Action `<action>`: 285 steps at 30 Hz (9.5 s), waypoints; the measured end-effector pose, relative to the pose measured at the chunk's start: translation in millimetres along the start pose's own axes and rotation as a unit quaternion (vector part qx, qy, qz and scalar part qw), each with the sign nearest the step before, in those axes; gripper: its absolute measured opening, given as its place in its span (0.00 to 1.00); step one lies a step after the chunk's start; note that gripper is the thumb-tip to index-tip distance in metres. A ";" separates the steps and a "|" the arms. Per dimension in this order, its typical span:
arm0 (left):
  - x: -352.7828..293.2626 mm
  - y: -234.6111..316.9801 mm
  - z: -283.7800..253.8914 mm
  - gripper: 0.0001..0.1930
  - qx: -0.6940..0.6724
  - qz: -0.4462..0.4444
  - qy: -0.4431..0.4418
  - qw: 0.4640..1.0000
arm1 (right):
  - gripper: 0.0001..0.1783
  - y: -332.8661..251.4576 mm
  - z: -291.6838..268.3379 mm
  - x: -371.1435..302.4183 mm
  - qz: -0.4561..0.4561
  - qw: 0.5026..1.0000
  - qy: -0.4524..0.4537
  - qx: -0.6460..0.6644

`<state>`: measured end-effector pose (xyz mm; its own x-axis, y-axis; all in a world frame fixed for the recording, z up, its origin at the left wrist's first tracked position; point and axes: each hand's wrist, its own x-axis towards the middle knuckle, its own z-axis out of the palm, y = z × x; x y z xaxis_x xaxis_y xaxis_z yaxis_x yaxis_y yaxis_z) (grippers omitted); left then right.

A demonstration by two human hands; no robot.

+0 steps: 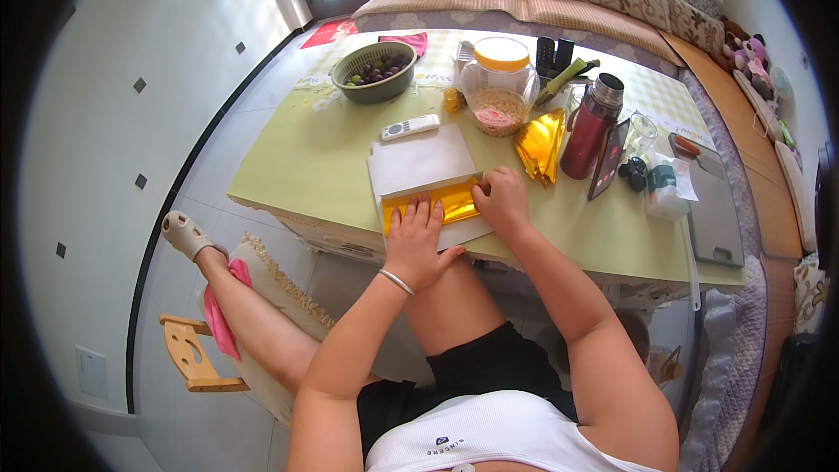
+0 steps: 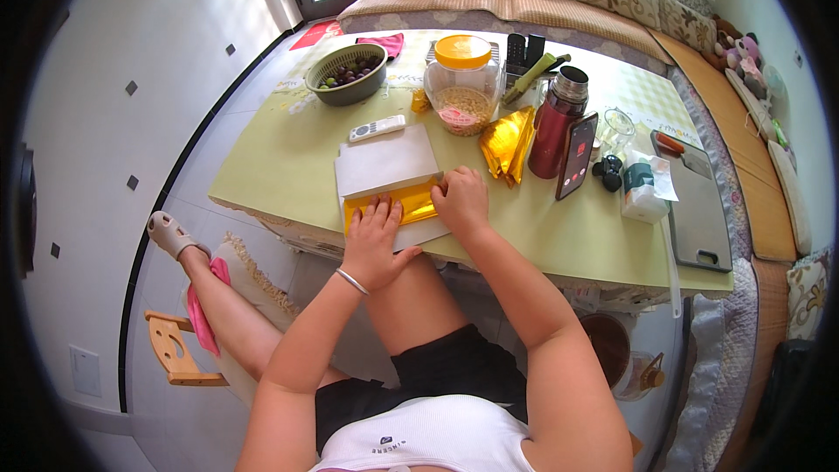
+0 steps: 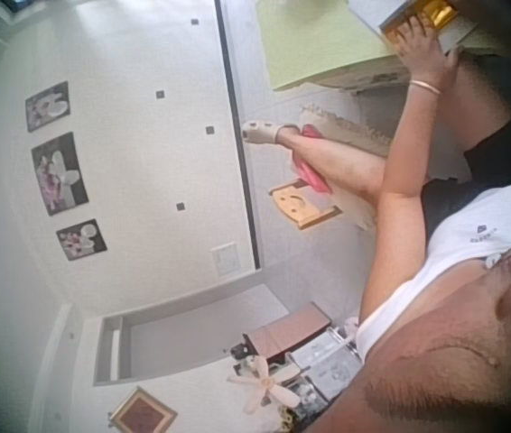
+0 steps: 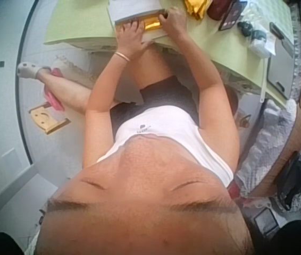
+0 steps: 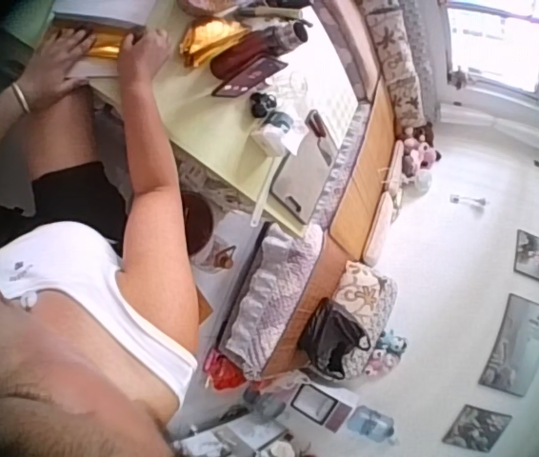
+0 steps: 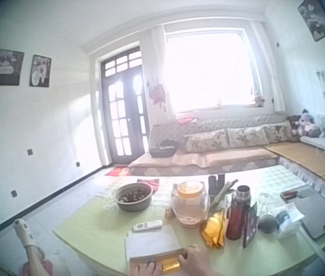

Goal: The person sits on the floor and folds a sheet of yellow paper on a low table. They repeatedly fold the paper in half, press the creases, and unfold it to create a smaller folded shape.

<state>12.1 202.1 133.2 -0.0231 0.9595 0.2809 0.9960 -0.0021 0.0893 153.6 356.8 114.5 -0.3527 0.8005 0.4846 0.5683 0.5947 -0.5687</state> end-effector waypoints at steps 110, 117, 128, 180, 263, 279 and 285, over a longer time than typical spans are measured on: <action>42.3 -9.3 15.1 0.10 -0.130 -0.161 0.075 0.975 | 0.54 -9.5 -16.6 -17.0 -0.328 0.892 -0.308 -0.042; 5.1 -59.8 -31.7 0.08 -0.079 0.066 0.074 0.992 | 0.44 -16.8 -24.5 -17.6 -0.352 0.879 -0.317 -0.052; -9.4 -84.6 -29.9 0.09 0.019 0.174 0.087 0.981 | 0.31 -13.2 -38.2 0.5 -0.338 0.852 -0.399 0.041; 4.6 -59.4 10.1 0.25 -0.264 -0.255 0.154 0.917 | 0.19 -54.5 23.2 -33.6 -0.224 0.970 -0.071 0.053; -5.9 -7.9 13.2 0.42 -0.009 -0.068 -0.054 0.996 | 0.21 17.2 13.7 36.1 -0.254 0.915 -0.289 0.120; -15.0 -2.7 2.0 0.53 -0.019 -0.085 -0.098 0.991 | 0.34 19.1 6.9 33.4 -0.277 0.909 -0.297 0.093; -20.9 -8.7 -2.4 0.48 -0.031 -0.051 -0.115 0.992 | 0.43 16.9 -1.2 33.4 -0.297 0.896 -0.324 0.057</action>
<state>3.7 181.3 128.8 -0.0968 0.9944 0.0427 0.9821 0.0885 0.1663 152.3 393.5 121.9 -0.9467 0.1927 0.2581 0.0697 0.9048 -0.4200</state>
